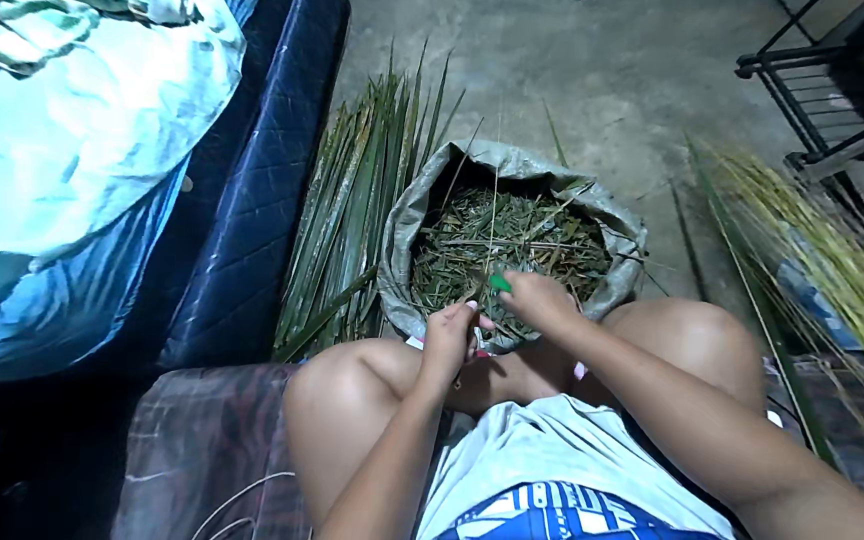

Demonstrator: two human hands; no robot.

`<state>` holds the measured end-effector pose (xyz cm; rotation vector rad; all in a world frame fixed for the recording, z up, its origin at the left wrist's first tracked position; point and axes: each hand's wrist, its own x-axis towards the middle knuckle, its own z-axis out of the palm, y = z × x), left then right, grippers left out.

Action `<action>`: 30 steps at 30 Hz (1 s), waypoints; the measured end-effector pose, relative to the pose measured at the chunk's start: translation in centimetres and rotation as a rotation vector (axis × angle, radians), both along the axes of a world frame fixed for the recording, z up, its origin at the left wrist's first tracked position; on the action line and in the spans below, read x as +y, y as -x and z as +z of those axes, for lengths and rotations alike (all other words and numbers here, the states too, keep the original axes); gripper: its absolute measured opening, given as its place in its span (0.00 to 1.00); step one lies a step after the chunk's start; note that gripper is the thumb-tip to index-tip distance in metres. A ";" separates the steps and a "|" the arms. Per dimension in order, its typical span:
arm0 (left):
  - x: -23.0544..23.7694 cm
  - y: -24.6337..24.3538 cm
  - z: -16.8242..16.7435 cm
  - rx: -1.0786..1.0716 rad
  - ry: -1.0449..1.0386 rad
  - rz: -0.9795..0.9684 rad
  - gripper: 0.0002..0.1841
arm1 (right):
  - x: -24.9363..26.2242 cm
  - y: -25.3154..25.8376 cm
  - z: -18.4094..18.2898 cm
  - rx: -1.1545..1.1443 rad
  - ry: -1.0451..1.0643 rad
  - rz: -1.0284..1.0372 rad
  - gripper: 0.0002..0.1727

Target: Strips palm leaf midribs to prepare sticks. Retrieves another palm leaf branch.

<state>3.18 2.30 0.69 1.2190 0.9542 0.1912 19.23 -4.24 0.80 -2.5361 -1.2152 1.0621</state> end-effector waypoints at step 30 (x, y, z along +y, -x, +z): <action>-0.1 -0.7 -1.0 0.388 -0.527 -0.183 0.19 | -0.7 3.4 0.8 0.066 0.029 0.109 0.18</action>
